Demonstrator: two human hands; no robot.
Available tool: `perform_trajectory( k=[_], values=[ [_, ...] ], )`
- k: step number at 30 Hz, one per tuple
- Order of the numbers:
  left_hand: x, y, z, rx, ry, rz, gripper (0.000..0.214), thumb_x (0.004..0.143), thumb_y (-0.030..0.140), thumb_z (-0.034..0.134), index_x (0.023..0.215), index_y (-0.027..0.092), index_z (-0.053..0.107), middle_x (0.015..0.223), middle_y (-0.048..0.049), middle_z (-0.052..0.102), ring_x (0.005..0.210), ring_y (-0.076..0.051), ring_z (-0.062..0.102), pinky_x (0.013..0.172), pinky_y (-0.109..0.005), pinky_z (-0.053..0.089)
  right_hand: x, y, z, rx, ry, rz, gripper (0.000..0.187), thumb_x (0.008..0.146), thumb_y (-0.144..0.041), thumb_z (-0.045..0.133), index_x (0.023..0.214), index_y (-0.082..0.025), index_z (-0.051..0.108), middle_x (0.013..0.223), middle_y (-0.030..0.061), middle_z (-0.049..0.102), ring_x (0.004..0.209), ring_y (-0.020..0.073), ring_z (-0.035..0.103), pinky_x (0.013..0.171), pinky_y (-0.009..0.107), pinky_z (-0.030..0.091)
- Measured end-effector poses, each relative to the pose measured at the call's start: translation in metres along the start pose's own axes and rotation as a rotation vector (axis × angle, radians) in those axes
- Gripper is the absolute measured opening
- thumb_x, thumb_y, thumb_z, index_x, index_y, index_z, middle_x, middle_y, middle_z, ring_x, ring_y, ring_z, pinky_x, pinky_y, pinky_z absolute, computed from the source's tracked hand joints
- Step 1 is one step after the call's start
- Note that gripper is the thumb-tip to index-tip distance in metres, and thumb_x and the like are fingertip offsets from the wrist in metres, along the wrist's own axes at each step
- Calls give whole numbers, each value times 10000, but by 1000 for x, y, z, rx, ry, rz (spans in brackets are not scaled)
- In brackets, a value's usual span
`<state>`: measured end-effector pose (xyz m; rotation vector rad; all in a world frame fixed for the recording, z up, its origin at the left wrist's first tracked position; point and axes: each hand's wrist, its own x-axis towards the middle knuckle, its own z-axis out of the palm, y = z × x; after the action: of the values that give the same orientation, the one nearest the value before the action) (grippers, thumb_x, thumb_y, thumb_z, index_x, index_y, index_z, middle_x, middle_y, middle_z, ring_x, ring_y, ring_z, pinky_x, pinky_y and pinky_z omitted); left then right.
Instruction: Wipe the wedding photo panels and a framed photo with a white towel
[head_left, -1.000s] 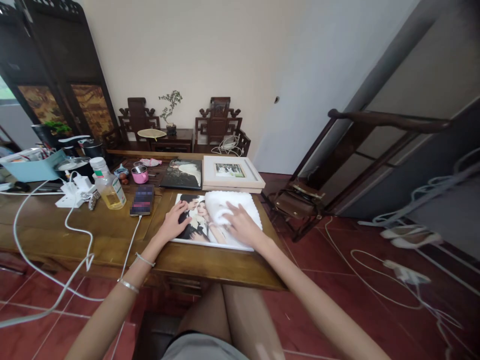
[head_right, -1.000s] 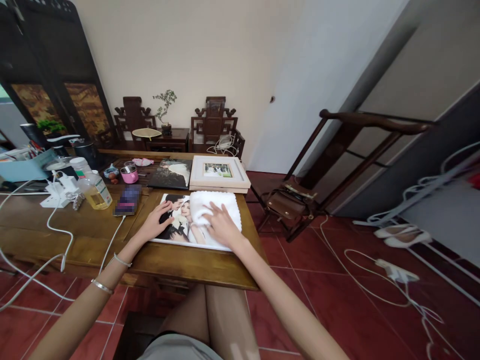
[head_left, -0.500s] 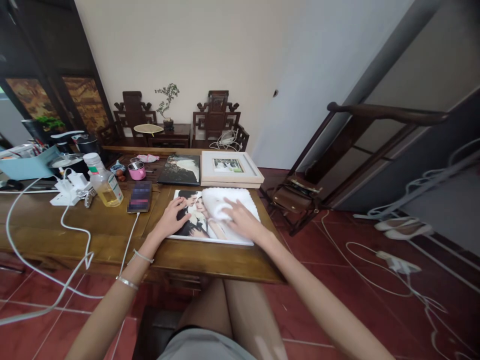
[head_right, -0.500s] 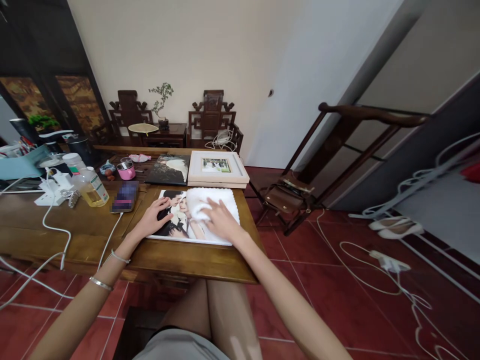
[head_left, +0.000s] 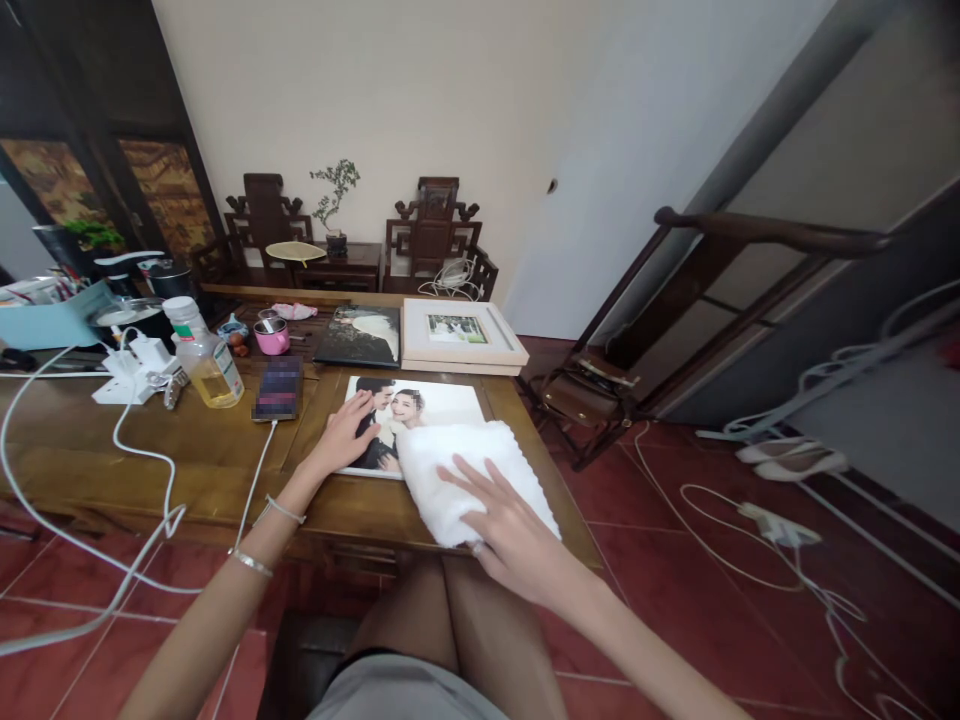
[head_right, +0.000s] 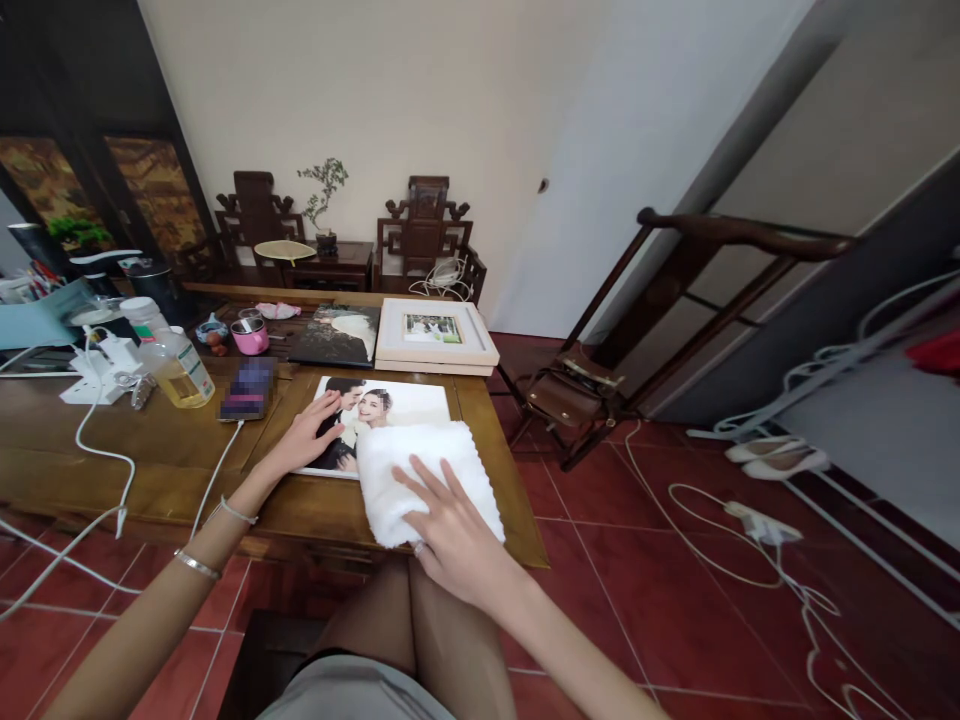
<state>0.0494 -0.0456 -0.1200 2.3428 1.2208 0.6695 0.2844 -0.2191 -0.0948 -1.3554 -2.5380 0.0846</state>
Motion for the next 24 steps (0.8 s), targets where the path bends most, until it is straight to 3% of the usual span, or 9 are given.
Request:
perform_trajectory(
  k=[3,8,12,15,20,22,24],
  values=[
    [-3,3,-3,17,-6,-9,512,891,418,429,1371,241,402,1486,-83,325,1385,-270,251,1086,-566,223,17,21,-2,10,-7,12,297,676,-38,477,874,-169,654,1438,95,399,1379,293,223,1106,564,175],
    [-3,0,-3,15,-4,16,517,881,414,450,1360,222,419,1478,-102,336,1384,-262,256,1085,-544,242,90,82,1,-61,54,144,326,801,-109,474,1085,-146,630,1317,164,528,1342,303,308,1059,555,239],
    [-1,-7,0,-16,8,13,519,861,337,479,1364,232,410,1492,-83,313,1388,-252,251,1100,-524,231,119,91,5,-120,91,193,338,816,-123,479,1122,-151,620,1276,166,557,1303,319,362,1030,568,263],
    [0,-10,3,-39,43,21,480,878,320,442,1344,208,442,1468,-91,359,1370,-237,296,1109,-475,247,97,60,9,-104,90,143,312,800,-139,503,1080,-163,638,1355,152,490,1324,339,318,1040,602,238],
    [0,-7,3,-12,53,29,450,903,329,402,1336,217,452,1454,-88,382,1356,-235,322,1100,-474,263,26,-10,10,-15,49,8,274,700,-84,532,901,-197,681,1431,91,411,1383,310,199,1105,590,150],
    [-1,-5,2,5,44,27,459,902,340,408,1344,220,439,1457,-91,375,1355,-241,321,1095,-489,263,12,-17,7,18,30,-29,270,669,-66,519,842,-199,679,1439,64,403,1387,292,196,1121,567,144],
    [-2,-5,1,10,39,39,464,902,350,407,1344,213,439,1460,-97,367,1358,-244,317,1094,-488,266,13,-6,3,43,23,-33,298,667,-53,497,859,-198,673,1429,55,420,1376,270,239,1125,543,166]
  ],
)
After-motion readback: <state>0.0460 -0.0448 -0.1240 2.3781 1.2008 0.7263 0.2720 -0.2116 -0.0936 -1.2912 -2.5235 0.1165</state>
